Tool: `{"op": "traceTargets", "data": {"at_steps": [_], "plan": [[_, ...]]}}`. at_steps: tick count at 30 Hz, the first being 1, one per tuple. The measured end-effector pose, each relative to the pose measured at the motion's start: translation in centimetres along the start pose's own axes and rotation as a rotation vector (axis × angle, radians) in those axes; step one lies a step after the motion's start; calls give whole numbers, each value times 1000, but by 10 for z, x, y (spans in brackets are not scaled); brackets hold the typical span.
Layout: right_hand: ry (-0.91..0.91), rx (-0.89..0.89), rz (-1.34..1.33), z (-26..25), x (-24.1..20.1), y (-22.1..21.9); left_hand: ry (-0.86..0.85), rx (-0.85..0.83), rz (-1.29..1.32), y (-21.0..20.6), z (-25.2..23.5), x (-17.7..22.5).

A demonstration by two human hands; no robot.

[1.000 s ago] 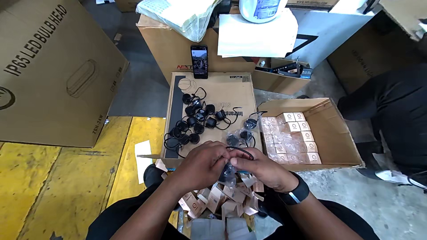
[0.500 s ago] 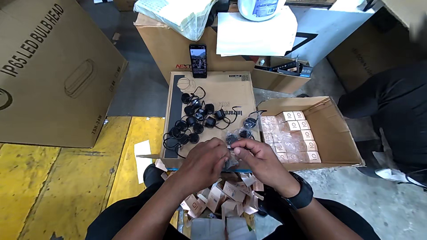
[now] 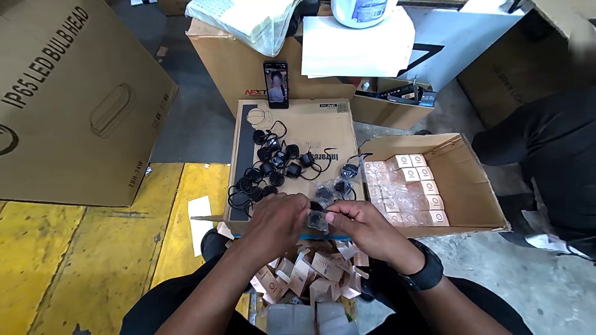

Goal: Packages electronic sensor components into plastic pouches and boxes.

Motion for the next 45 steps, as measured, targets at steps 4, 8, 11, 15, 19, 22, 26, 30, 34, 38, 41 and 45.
{"op": "traceTargets", "data": {"at_steps": [4, 8, 11, 15, 19, 22, 26, 30, 34, 38, 41, 45], "plan": [[19, -8, 14, 0, 5, -6, 55, -5, 115, -3, -1, 2], [32, -19, 16, 0, 10, -13, 279, -95, 380, -3, -4, 4], [45, -39, 22, 0, 12, -16, 392, -129, 518, -1, -7, 3], [74, -27, 18, 0, 10, -18, 515, -90, 595, -3, -8, 0], [104, -9, -6, 0, 15, -22, 574, -147, 792, -8, -11, 0], [100, -21, -4, 1, 15, -25, 598, -164, 853, -11, -14, 1], [191, -45, 100, 3, 17, -27, 634, -213, 843, -12, -14, 0], [225, -63, 265, 5, 16, -29, 585, -231, 824, -13, -14, 0], [217, -24, 442, 5, 18, -26, 482, -142, 808, -10, -14, 2], [52, 0, 459, 4, 16, -22, 381, -99, 789, -10, -13, 6], [-139, 37, 454, 3, 12, -24, 336, -93, 789, -11, -13, 9], [-205, 34, 541, 2, 11, -27, 259, -118, 824, -10, -10, 15]]}}
Point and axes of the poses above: each hand's wrist, its own z-axis away from the middle knuckle, its own y-axis out of the back of the hand, x = y × z, the point moved 2 cm from there along -z, towards the middle knuckle, and after that the axes turned 13 degrees about -z, right-handed, at the moved point
